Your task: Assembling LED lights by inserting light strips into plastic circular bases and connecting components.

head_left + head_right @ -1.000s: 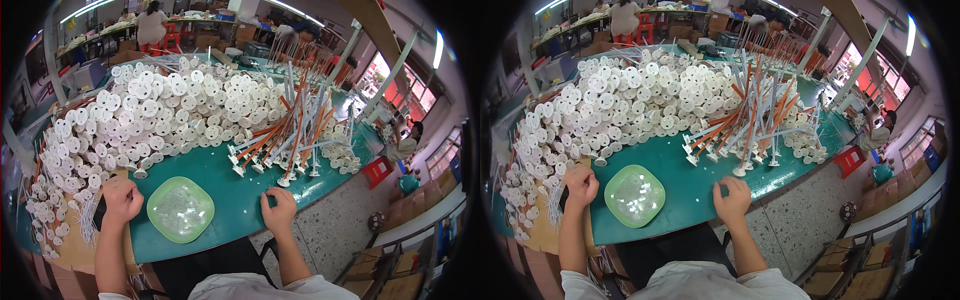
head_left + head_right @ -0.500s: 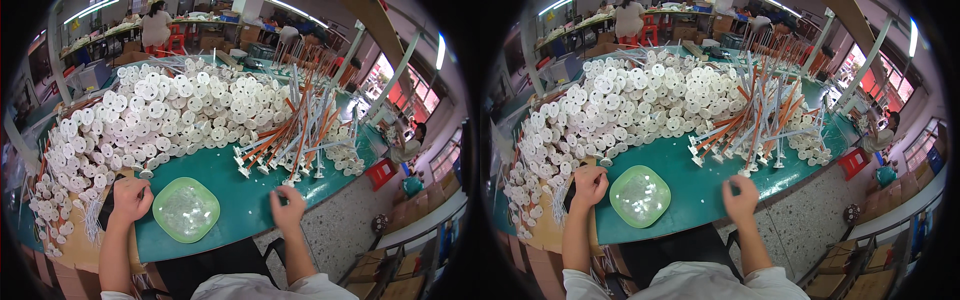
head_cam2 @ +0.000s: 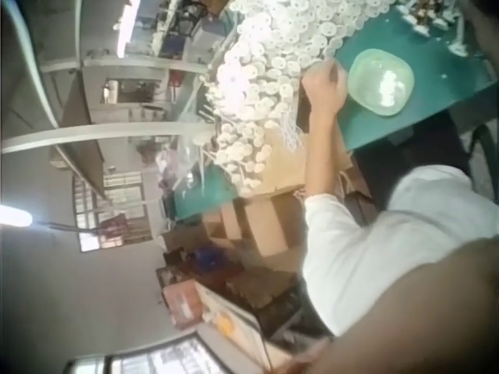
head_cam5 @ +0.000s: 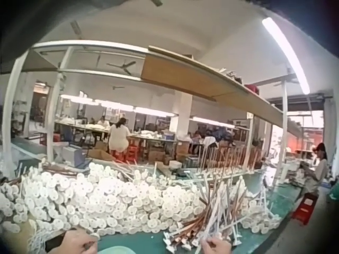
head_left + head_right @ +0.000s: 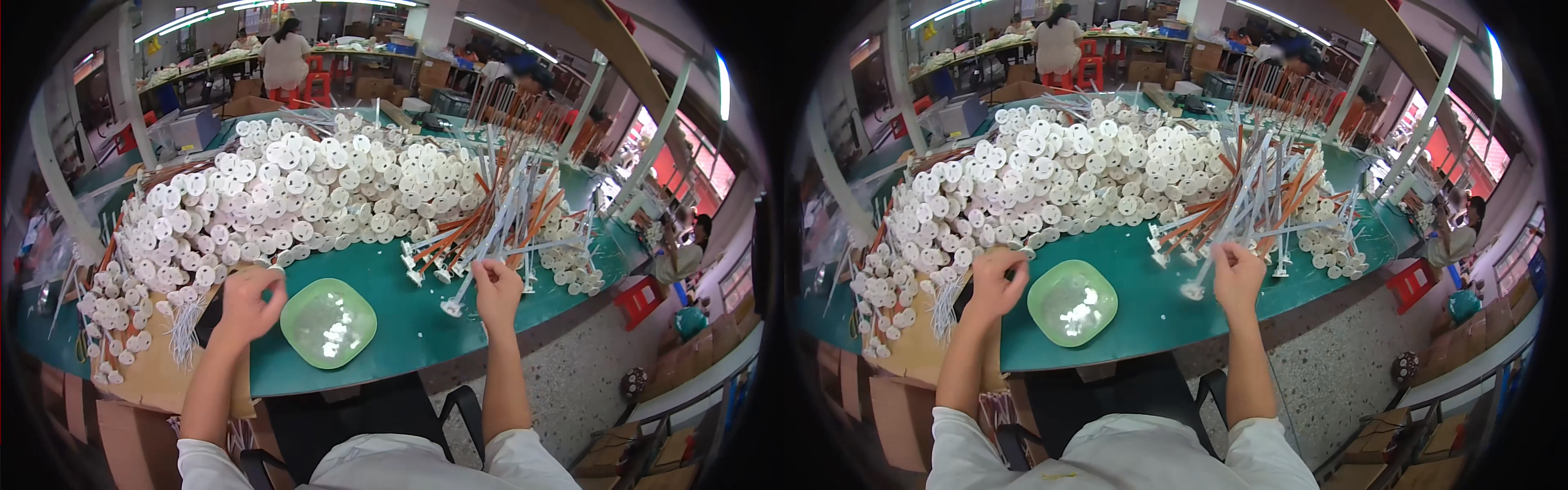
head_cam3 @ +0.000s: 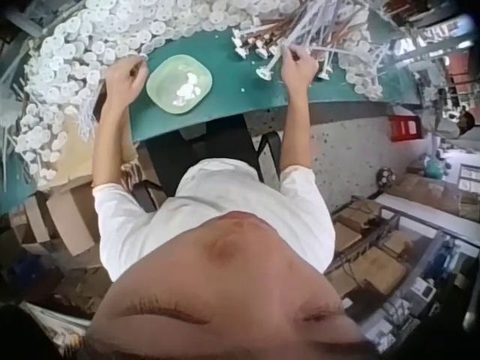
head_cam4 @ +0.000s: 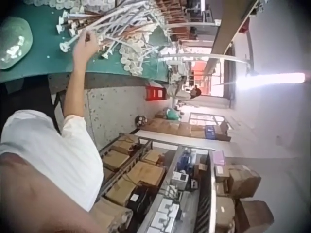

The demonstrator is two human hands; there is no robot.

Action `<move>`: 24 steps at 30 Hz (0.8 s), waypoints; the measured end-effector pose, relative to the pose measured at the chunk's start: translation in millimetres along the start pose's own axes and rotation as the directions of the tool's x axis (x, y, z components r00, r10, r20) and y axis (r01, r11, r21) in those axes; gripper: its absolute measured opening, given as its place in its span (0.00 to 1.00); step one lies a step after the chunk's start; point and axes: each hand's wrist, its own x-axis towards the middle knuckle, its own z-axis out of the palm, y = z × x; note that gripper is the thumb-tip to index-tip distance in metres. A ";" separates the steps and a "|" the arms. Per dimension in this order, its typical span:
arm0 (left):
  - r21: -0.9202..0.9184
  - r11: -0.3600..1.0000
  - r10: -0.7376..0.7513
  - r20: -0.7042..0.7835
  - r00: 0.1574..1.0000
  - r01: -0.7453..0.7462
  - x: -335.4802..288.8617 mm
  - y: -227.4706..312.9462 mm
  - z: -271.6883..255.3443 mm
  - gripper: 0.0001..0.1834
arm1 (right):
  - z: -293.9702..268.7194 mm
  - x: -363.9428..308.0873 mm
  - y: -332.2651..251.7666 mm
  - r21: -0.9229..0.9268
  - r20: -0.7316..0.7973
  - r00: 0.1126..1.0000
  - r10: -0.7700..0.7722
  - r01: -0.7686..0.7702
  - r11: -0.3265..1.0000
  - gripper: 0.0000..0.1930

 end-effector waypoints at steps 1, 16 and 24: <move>-0.043 0.998 -0.047 0.026 0.999 0.048 3.9 23.5 -5.7 0.07 | -0.8 -6.9 -12.7 0.170 0.129 0.983 0.129 -0.150 0.974 0.08; -0.867 -0.129 -0.154 0.498 0.854 0.482 -168.3 219.1 73.2 0.31 | -14.1 -181.7 -106.0 0.615 0.580 0.809 0.091 -0.509 0.602 0.09; -0.913 0.028 -0.373 0.369 0.851 0.408 -162.9 209.2 63.0 0.31 | -34.9 -172.5 -88.1 0.645 0.141 0.684 -0.716 0.485 0.590 0.18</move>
